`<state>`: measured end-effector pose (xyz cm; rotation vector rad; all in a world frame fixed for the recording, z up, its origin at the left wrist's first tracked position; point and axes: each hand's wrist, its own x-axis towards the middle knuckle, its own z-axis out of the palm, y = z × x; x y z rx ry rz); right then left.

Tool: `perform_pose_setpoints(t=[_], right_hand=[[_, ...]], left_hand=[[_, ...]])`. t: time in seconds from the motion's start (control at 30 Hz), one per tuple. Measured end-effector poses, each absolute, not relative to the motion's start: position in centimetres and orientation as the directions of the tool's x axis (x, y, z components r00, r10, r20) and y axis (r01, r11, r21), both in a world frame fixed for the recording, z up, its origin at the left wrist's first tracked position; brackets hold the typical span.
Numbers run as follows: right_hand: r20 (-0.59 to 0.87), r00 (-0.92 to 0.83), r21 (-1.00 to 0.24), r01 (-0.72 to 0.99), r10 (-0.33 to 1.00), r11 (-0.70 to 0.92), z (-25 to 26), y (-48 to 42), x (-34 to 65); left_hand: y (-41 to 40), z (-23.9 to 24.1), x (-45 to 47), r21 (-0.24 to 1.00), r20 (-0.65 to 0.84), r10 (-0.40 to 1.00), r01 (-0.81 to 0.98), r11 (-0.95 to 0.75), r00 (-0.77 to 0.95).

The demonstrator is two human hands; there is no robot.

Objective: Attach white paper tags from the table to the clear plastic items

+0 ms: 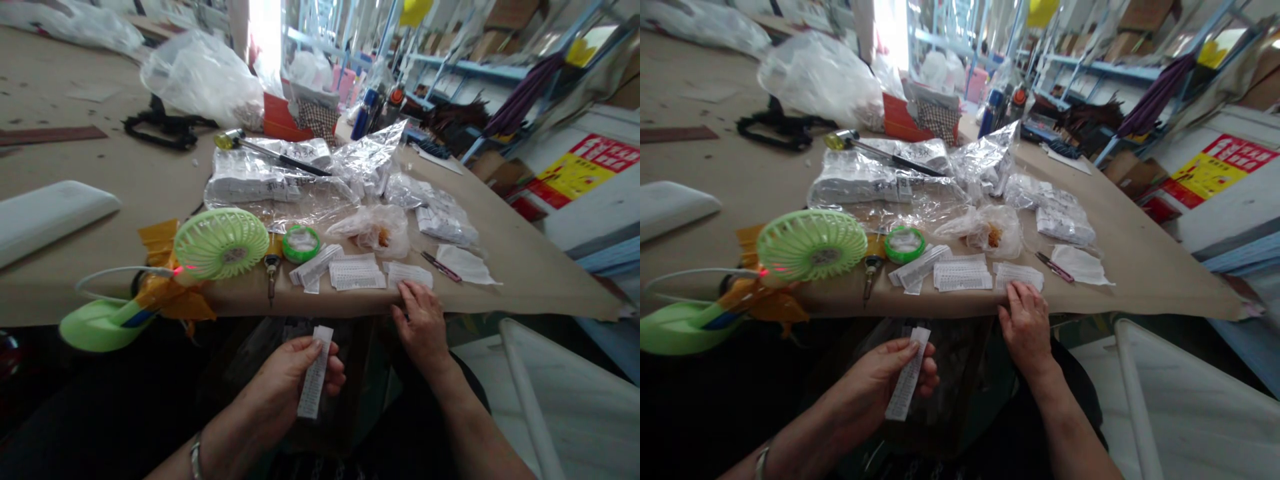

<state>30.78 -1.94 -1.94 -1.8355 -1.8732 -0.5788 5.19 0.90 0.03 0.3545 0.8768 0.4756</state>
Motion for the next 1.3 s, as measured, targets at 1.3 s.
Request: perform_pose_setpoints(t=[1.3], right_hand=[[0.543, -0.485, -0.37, 0.594, 0.685, 0.714, -2.2, -3.2, 18.5]], left_hand=[[1.0, -0.5, 3.9, 0.45, -0.553, 0.629, -0.439, 0.778, 0.547]])
